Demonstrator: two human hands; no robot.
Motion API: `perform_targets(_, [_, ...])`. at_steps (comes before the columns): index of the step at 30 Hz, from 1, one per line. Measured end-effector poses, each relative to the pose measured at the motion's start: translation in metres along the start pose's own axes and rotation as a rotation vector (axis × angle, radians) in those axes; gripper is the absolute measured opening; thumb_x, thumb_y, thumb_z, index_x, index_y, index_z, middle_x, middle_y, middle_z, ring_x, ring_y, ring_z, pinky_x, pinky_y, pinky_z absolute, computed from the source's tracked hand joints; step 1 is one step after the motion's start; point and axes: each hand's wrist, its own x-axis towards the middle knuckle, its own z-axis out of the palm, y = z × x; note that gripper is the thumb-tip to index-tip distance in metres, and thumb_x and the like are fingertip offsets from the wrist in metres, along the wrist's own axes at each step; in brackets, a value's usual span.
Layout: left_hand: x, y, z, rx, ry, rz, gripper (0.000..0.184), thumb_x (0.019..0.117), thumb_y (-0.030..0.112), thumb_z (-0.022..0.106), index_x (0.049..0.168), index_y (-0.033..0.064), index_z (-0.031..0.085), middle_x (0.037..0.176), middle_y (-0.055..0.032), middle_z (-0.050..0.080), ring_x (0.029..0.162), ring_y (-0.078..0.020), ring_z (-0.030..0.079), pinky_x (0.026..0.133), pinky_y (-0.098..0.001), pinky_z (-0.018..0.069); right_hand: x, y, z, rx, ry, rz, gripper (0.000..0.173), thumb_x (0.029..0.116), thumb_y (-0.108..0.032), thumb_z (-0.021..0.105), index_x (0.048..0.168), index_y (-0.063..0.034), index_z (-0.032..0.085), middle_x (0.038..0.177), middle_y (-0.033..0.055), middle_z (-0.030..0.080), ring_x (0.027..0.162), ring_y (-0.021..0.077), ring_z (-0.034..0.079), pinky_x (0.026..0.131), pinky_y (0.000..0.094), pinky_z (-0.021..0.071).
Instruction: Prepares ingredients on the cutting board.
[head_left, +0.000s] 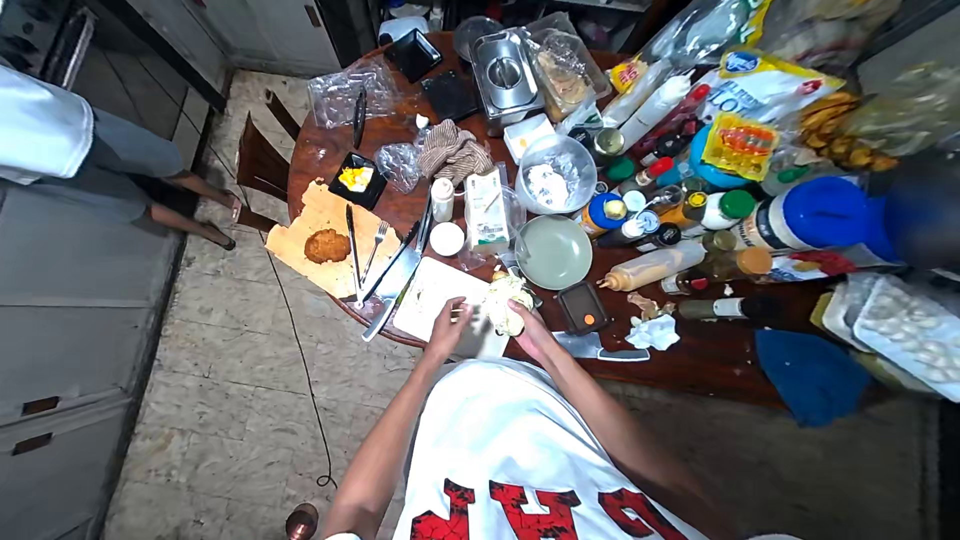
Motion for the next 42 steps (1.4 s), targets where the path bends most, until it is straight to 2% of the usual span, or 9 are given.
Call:
perform_targets(6, [0.002, 0.024, 0.042, -0.091, -0.024, -0.021, 0.097, 0.0839, 0.041, 0.083, 0.157, 0.0057, 0.029, 0.139, -0.0232, 0.058, 0.123, -0.0273, 0.063, 0.103, -0.0439, 0.055, 0.003, 0.009, 0.017, -0.058, 0.127, -0.052, 0.094, 0.0909, -0.03, 0.08, 0.159, -0.006, 0.02, 0.141, 0.0183, 0.058, 0.124, 0.0266, 0.064, 0.103, 0.0456, 0.0578])
perform_targets(11, [0.005, 0.022, 0.031, -0.31, -0.08, -0.04, 0.08, 0.0897, 0.029, 0.08, 0.154, 0.0102, 0.036, 0.134, -0.0192, 0.062, 0.114, -0.0281, 0.067, 0.095, -0.046, 0.0598, 0.003, 0.005, 0.018, -0.066, 0.142, -0.04, 0.101, 0.088, -0.032, 0.083, 0.161, -0.0109, 0.016, 0.142, 0.018, 0.057, 0.124, 0.0275, 0.064, 0.1, 0.0465, 0.059])
perform_targets(17, [0.002, 0.025, 0.019, -0.374, -0.116, -0.01, 0.045, 0.1035, 0.013, 0.056, 0.147, 0.0011, 0.049, 0.133, -0.0182, 0.064, 0.112, -0.0276, 0.069, 0.093, -0.0463, 0.0609, -0.001, -0.001, 0.019, -0.031, 0.082, 0.009, 0.076, 0.0978, -0.039, 0.07, 0.157, -0.0096, 0.031, 0.137, 0.0155, 0.063, 0.121, 0.0254, 0.065, 0.098, 0.0435, 0.0586])
perform_targets(21, [0.002, 0.026, 0.015, -0.294, -0.137, 0.032, 0.04, 0.1063, 0.01, 0.048, 0.144, -0.0017, 0.052, 0.129, -0.0174, 0.067, 0.11, -0.0251, 0.07, 0.094, -0.0441, 0.0612, 0.0, -0.002, 0.017, 0.027, 0.068, 0.061, 0.06, 0.1038, -0.041, 0.058, 0.152, -0.0097, 0.04, 0.135, 0.0145, 0.063, 0.12, 0.0245, 0.065, 0.097, 0.042, 0.0576])
perform_targets(25, [0.002, 0.024, 0.015, -0.36, -0.174, -0.011, 0.043, 0.1077, 0.013, 0.045, 0.149, 0.0013, 0.046, 0.134, -0.0177, 0.064, 0.114, -0.0274, 0.069, 0.094, -0.0464, 0.0605, 0.0, 0.001, 0.02, 0.008, 0.122, 0.04, 0.071, 0.0998, -0.039, 0.066, 0.156, -0.0112, 0.033, 0.139, 0.0152, 0.061, 0.122, 0.0257, 0.064, 0.098, 0.0436, 0.0581])
perform_targets(29, [0.004, 0.029, 0.033, -0.383, -0.07, -0.119, 0.066, 0.0999, 0.029, 0.067, 0.155, 0.0064, 0.038, 0.143, -0.019, 0.056, 0.12, -0.0296, 0.065, 0.093, -0.0494, 0.0615, 0.001, 0.005, 0.028, -0.14, 0.209, -0.094, 0.109, 0.0855, -0.038, 0.084, 0.163, -0.0167, 0.01, 0.154, 0.0183, 0.046, 0.13, 0.0287, 0.059, 0.099, 0.0486, 0.0582])
perform_targets(33, [0.007, 0.026, 0.034, -0.533, -0.008, -0.196, 0.07, 0.0902, 0.018, 0.079, 0.148, 0.0016, 0.043, 0.129, -0.0222, 0.064, 0.11, -0.0313, 0.069, 0.09, -0.0485, 0.0616, 0.002, 0.005, 0.033, -0.217, 0.238, -0.181, 0.114, 0.0786, -0.038, 0.089, 0.161, -0.0144, 0.013, 0.153, 0.0202, 0.044, 0.129, 0.0292, 0.059, 0.096, 0.0498, 0.0597])
perform_targets(37, [0.006, 0.022, 0.019, -0.662, -0.034, -0.241, 0.052, 0.0963, 0.01, 0.071, 0.14, -0.0051, 0.048, 0.12, -0.0228, 0.068, 0.102, -0.0326, 0.072, 0.088, -0.0487, 0.0626, 0.0, 0.0, 0.03, -0.113, 0.202, -0.116, 0.106, 0.0861, -0.037, 0.083, 0.162, -0.0155, 0.013, 0.151, 0.0187, 0.048, 0.128, 0.0305, 0.06, 0.098, 0.0507, 0.0592])
perform_targets(42, [0.003, 0.018, 0.011, -0.506, -0.019, -0.138, 0.037, 0.0891, 0.006, 0.078, 0.118, -0.0111, 0.063, 0.105, -0.0222, 0.074, 0.093, -0.0328, 0.075, 0.081, -0.0488, 0.0648, -0.007, -0.003, 0.027, 0.047, 0.199, 0.099, 0.064, 0.1015, -0.045, 0.06, 0.153, -0.0125, 0.039, 0.143, 0.0129, 0.057, 0.128, 0.0241, 0.059, 0.103, 0.0439, 0.0541])
